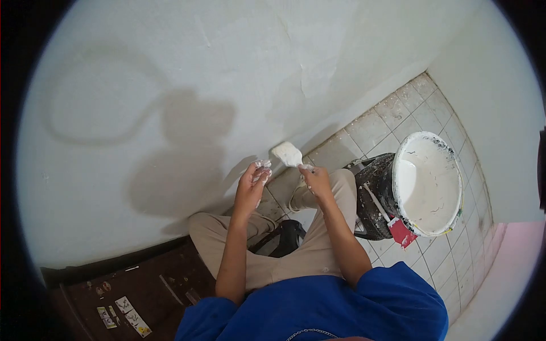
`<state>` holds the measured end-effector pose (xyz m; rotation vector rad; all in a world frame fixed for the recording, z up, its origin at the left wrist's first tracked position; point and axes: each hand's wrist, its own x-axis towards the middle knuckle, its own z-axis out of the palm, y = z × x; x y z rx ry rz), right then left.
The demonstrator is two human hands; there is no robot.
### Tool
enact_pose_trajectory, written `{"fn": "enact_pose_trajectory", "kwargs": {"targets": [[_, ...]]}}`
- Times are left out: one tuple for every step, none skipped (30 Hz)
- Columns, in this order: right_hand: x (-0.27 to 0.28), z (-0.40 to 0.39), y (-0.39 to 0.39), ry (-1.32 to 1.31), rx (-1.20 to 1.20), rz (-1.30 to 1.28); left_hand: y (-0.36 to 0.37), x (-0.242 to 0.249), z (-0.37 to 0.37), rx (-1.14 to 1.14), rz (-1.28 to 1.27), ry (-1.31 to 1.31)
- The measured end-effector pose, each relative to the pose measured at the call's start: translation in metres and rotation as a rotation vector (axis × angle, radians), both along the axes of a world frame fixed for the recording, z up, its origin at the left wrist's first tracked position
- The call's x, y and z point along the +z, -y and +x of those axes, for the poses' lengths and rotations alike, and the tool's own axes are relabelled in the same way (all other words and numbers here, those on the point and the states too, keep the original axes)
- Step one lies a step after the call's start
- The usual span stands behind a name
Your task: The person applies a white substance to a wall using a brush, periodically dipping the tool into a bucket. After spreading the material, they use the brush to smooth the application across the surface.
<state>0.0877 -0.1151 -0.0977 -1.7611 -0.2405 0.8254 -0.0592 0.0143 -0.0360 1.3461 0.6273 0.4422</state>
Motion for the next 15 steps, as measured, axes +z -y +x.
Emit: {"fn": "enact_pose_trajectory", "kwargs": {"targets": [[0.013,0.001,-0.001,-0.030,-0.021,0.052,-0.002,-0.004,-0.002,-0.002,0.010,0.004],[0.026,0.004,-0.001,0.030,-0.009,0.086,-0.001,-0.007,-0.005,-0.006,0.016,0.005],[0.056,0.008,-0.004,0.092,0.001,0.123,0.001,-0.007,-0.006,-0.011,0.016,-0.007],[0.085,0.008,-0.006,0.155,0.012,0.161,0.001,-0.007,-0.006,-0.015,0.018,-0.020],[0.115,0.003,-0.003,0.150,-0.019,0.252,0.001,-0.007,-0.007,-0.019,0.021,-0.033],[0.146,-0.002,0.000,0.148,-0.047,0.342,0.001,-0.009,-0.006,-0.019,0.018,-0.034],[0.159,-0.005,0.001,0.144,-0.072,0.428,0.003,-0.012,-0.005,-0.017,0.010,-0.037],[0.158,-0.007,0.000,0.189,-0.070,0.427,0.004,-0.014,-0.005,-0.013,0.004,-0.038],[0.154,-0.008,-0.004,0.235,-0.069,0.431,0.006,-0.010,-0.004,-0.006,-0.008,-0.040],[0.148,-0.008,-0.007,0.279,-0.071,0.438,0.008,-0.003,-0.004,0.000,-0.017,-0.043],[0.129,-0.007,-0.009,0.197,-0.056,0.363,0.009,0.001,-0.004,0.004,-0.024,-0.046],[0.096,-0.003,-0.011,0.118,-0.041,0.289,0.007,0.000,-0.005,0.000,-0.020,-0.045],[0.064,0.001,-0.014,0.041,-0.024,0.217,0.005,-0.003,-0.006,-0.002,-0.016,-0.042],[0.036,0.005,-0.012,0.027,-0.029,0.146,0.004,-0.004,-0.007,-0.002,-0.013,-0.037],[0.009,0.007,-0.007,0.008,-0.034,0.073,0.002,-0.004,-0.008,0.003,-0.003,-0.026]]}}
